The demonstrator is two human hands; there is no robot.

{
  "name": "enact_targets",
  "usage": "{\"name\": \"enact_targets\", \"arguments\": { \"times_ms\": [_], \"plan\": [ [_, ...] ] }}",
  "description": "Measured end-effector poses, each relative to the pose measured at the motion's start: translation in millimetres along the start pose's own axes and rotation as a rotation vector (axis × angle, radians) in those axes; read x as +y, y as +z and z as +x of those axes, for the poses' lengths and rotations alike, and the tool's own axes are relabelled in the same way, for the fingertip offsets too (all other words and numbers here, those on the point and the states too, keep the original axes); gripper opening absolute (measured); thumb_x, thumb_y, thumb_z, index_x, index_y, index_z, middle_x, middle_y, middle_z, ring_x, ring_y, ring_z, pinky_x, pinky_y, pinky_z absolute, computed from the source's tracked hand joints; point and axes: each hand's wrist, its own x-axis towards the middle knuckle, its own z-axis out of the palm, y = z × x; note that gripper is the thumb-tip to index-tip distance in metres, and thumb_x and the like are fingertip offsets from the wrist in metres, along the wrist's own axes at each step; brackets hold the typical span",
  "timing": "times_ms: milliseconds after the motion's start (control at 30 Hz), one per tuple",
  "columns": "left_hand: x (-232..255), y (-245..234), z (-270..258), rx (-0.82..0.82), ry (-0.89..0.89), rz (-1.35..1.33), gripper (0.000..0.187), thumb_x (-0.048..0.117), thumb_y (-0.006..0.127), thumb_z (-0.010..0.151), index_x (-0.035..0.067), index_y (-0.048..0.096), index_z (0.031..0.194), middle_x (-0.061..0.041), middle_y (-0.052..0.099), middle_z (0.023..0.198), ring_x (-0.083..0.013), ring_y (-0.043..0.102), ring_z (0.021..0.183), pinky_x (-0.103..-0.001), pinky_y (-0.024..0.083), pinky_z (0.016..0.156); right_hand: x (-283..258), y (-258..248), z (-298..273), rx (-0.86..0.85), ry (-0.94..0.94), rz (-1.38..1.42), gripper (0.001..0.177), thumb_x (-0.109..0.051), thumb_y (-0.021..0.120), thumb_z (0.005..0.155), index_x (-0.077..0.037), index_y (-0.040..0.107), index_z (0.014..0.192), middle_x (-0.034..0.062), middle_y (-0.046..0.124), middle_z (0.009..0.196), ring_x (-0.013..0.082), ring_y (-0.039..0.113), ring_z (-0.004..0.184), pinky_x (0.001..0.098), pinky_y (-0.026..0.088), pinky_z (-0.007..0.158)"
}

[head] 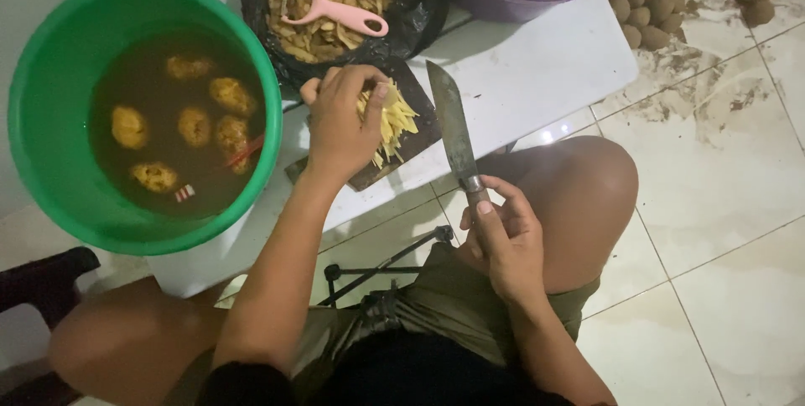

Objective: Slicing peeled potatoes into thin julienne strips using a kitchen knife on a small cutting board.

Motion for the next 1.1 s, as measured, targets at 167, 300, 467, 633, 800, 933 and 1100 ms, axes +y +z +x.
{"name": "enact_targets", "arguments": {
  "times_ms": [167,300,467,633,800,933,1100],
  "plan": [
    [3,-17,-22,0.142,-0.104,-0.147,0.025,0.033,0.052,0.112,0.012,0.065,0.113,-0.007,0.072,0.099,-0.0299,0.069,0.098,-0.045,0.041,0.093,4,1,-1,-0.013,0.033,0.018,0.043,-0.022,0.058,0.100,-0.006,0.055,0.139,0.0183,0.067,0.071,0.0149,0.053,0.041,0.0260,0.038,0.034],
    [15,-27,-57,0.132,-0.296,-0.389,0.023,0.025,0.052,0.112,0.005,0.064,0.114,-0.014,0.070,0.092,-0.0315,0.070,0.088,-0.047,0.052,0.083,14,11,-5,-0.067,-0.011,-0.136,0.041,-0.017,0.061,0.098,-0.006,0.058,0.137,0.0172,0.069,0.069,0.0158,0.055,0.042,0.0281,0.042,0.038],
    [-2,-19,-99,0.044,-0.541,-0.607,0.018,0.011,0.052,0.108,-0.002,0.060,0.117,-0.017,0.070,0.091,-0.0287,0.071,0.084,-0.044,0.055,0.082,22,31,-12,-0.123,-0.112,-0.538,0.040,-0.016,0.067,0.095,-0.012,0.064,0.135,0.0167,0.077,0.074,0.0228,0.062,0.045,0.0342,0.044,0.044],
    [-17,-10,-105,0.065,-0.740,-0.666,0.020,0.005,0.052,0.106,-0.001,0.057,0.124,-0.023,0.070,0.105,-0.0295,0.072,0.091,-0.041,0.060,0.082,19,54,-14,-0.170,-0.168,-0.723,0.041,-0.017,0.072,0.090,-0.012,0.069,0.131,0.0198,0.081,0.091,0.0402,0.079,0.076,0.0445,0.060,0.060],
    [-21,-13,-101,0.160,-0.749,-0.707,0.030,-0.001,0.053,0.103,-0.003,0.050,0.133,-0.023,0.058,0.118,-0.0298,0.066,0.109,-0.038,0.059,0.090,19,63,-16,-0.200,-0.196,-0.850,0.042,-0.013,0.070,0.092,-0.012,0.067,0.134,0.0196,0.079,0.108,0.0418,0.077,0.097,0.0525,0.063,0.077],
    [-28,-11,-105,0.171,-0.743,-0.730,0.036,-0.006,0.056,0.100,-0.003,0.049,0.135,-0.023,0.056,0.120,-0.0324,0.067,0.113,-0.042,0.059,0.093,9,69,-16,-0.174,-0.163,-0.917,0.040,-0.008,0.067,0.094,-0.005,0.065,0.134,0.0238,0.078,0.109,0.0430,0.076,0.098,0.0551,0.062,0.081],
    [-33,-6,-106,0.264,-0.646,-0.601,0.008,-0.002,0.067,0.092,0.003,0.067,0.099,-0.015,0.071,0.096,-0.0264,0.075,0.092,-0.032,0.061,0.079,26,63,-19,-0.099,-0.249,-0.994,0.041,-0.014,0.068,0.095,-0.011,0.064,0.135,0.0205,0.079,0.103,0.0421,0.077,0.093,0.0566,0.063,0.076]
  ]
}}
